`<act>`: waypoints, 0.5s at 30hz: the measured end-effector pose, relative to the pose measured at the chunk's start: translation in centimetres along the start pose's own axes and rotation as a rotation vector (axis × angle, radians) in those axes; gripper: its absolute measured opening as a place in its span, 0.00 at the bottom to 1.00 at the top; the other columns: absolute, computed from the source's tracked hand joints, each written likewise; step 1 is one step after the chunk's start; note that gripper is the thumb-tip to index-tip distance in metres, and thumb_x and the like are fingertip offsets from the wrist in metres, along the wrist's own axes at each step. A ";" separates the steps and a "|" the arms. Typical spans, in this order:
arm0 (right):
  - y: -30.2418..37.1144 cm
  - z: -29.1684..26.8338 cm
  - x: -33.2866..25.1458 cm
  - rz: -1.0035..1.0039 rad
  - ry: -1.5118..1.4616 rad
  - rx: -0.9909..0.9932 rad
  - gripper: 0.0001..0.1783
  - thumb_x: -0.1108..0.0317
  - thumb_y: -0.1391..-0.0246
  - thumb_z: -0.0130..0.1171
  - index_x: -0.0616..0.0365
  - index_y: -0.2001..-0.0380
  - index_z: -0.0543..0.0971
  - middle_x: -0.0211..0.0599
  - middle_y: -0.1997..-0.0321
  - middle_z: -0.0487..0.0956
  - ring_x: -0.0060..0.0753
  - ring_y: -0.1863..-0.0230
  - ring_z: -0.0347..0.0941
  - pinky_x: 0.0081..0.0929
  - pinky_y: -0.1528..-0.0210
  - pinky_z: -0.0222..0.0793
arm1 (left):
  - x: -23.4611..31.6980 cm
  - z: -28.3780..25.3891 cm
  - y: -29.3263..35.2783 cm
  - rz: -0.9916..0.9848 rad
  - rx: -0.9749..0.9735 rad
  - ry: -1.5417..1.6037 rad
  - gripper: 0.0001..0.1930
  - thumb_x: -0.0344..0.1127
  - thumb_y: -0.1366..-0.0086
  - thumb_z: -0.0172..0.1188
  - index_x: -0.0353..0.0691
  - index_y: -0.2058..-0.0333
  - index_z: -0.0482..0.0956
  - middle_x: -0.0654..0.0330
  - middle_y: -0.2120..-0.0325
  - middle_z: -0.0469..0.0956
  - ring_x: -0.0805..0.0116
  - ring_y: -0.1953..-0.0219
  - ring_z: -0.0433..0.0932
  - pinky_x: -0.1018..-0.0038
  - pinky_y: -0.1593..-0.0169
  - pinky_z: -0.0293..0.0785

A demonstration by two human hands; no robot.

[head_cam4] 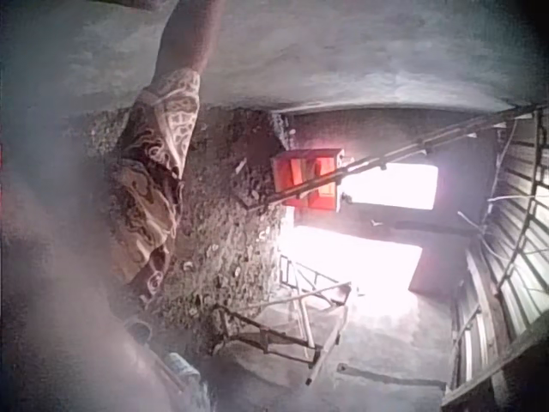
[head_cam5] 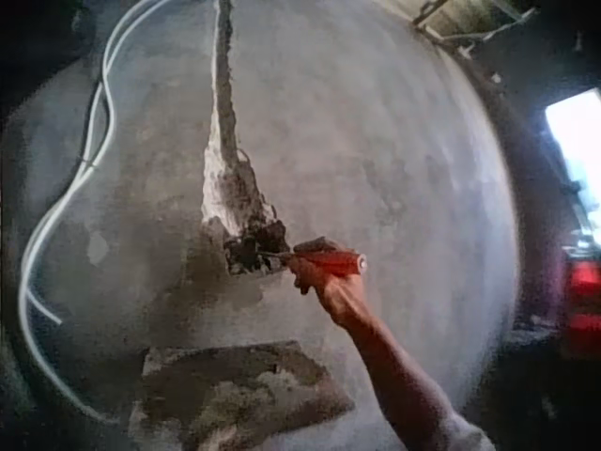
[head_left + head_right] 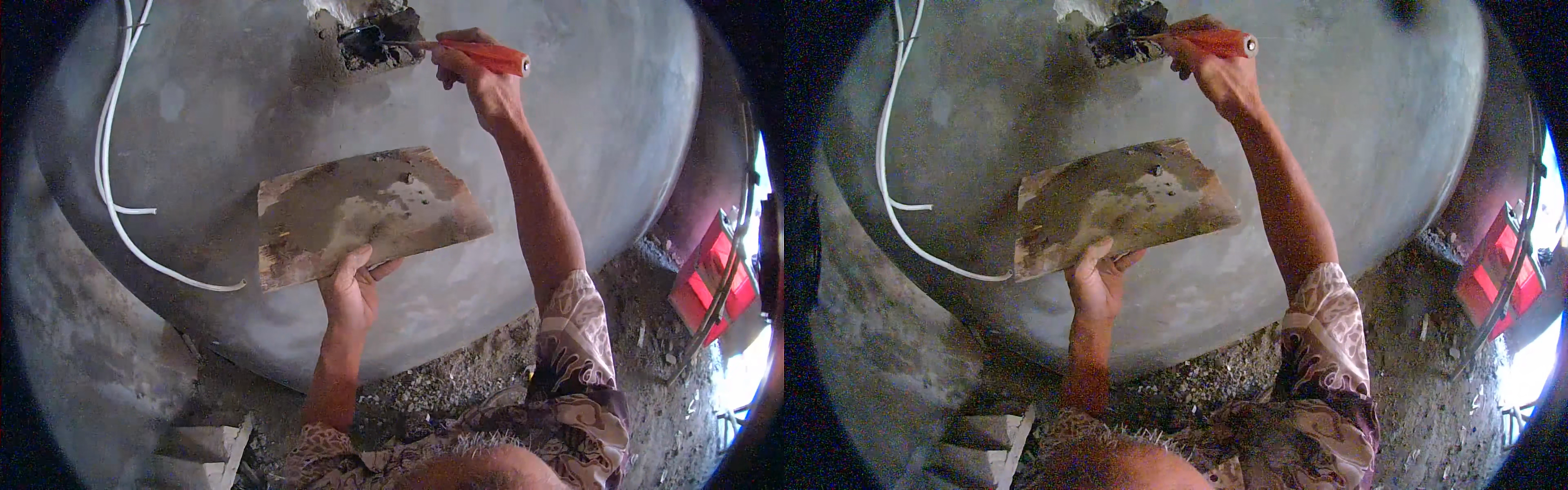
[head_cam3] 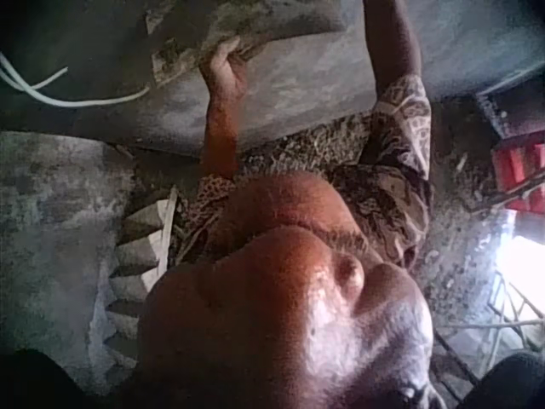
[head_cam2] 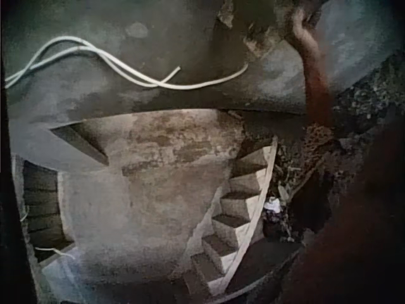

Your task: The person applies mortar around a wall opening using a hand tool while holding a wooden board. Then, the person chips concrete around the opening using a hammer and screwdriver and adjusts an electrical box in the wall by hand.

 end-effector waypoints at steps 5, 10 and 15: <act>-0.8 0.2 4.0 0.090 -0.182 -0.002 0.16 0.65 0.53 0.63 0.65 0.63 0.77 0.35 0.76 0.76 0.23 0.78 0.69 0.20 0.75 0.64 | 0.1 0.3 0.3 -0.006 -0.020 0.014 0.24 0.28 0.42 0.51 0.40 0.45 0.64 0.55 0.50 0.71 0.57 0.50 0.75 0.53 0.54 0.80; -2.1 1.9 4.9 0.108 -0.216 -0.040 0.13 0.65 0.51 0.61 0.65 0.68 0.78 0.31 0.79 0.72 0.20 0.81 0.64 0.21 0.79 0.58 | 0.1 -1.0 0.3 -0.025 0.043 0.010 0.24 0.27 0.42 0.51 0.39 0.45 0.64 0.55 0.51 0.71 0.57 0.50 0.75 0.53 0.55 0.80; -3.5 2.1 6.7 0.029 -0.297 -0.057 0.11 0.65 0.50 0.60 0.63 0.75 0.76 0.33 0.82 0.72 0.24 0.84 0.64 0.25 0.81 0.59 | -0.7 -0.9 -0.2 -0.039 0.049 0.007 0.25 0.27 0.43 0.51 0.38 0.44 0.62 0.55 0.50 0.71 0.57 0.50 0.75 0.53 0.57 0.81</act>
Point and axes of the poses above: each hand's wrist, its own y-axis away from the middle knuckle, its own z-axis out of the palm, x = y × z, the point moved 10 cm from there along -y, towards the middle knuckle
